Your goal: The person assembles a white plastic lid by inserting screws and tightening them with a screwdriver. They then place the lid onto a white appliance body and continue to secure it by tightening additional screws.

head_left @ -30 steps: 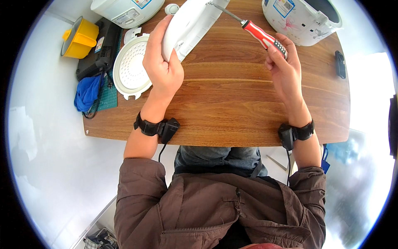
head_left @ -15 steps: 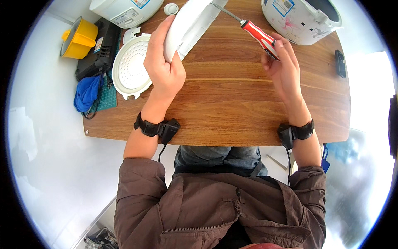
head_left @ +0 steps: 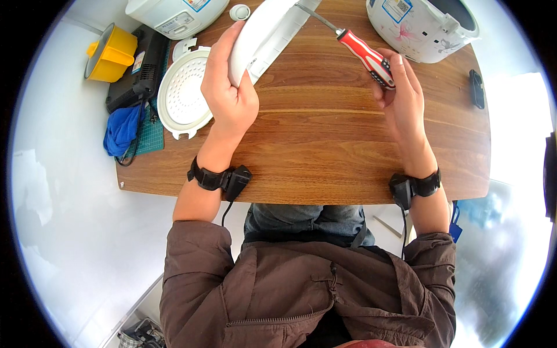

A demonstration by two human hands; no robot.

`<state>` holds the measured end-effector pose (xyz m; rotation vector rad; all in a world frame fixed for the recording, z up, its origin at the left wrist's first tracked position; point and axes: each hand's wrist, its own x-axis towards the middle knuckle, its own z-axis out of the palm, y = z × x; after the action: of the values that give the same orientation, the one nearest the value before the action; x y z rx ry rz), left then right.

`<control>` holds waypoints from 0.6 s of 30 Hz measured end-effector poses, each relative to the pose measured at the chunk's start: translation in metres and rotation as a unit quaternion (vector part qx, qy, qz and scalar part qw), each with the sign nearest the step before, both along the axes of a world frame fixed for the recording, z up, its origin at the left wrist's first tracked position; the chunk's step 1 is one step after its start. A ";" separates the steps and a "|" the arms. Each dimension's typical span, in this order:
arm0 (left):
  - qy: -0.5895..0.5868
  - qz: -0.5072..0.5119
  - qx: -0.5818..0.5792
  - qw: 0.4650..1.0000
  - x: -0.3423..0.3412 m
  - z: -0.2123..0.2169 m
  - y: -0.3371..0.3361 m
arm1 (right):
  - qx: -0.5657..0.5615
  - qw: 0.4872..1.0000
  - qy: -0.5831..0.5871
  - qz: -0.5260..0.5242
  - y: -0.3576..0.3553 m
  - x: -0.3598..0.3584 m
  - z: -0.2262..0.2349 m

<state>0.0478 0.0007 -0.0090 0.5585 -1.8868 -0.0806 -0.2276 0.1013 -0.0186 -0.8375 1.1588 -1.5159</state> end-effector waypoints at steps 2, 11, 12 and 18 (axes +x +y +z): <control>-0.004 -0.003 0.001 1.000 -0.002 0.000 0.000 | 0.015 0.999 -0.030 0.001 0.001 -0.001 0.000; 0.001 0.007 0.004 1.000 -0.002 0.001 0.001 | 0.000 1.000 -0.001 -0.015 -0.001 0.008 -0.005; -0.002 0.005 0.001 1.000 -0.002 0.001 0.001 | 0.009 1.000 -0.010 -0.015 -0.002 0.008 -0.006; 0.002 0.003 0.005 1.000 -0.003 0.001 0.000 | 0.000 1.000 0.021 -0.018 -0.001 0.013 -0.006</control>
<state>0.0448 0.0012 -0.0082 0.5704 -1.8821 -0.0871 -0.2148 0.0999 -0.0247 -0.8565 1.2097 -1.5345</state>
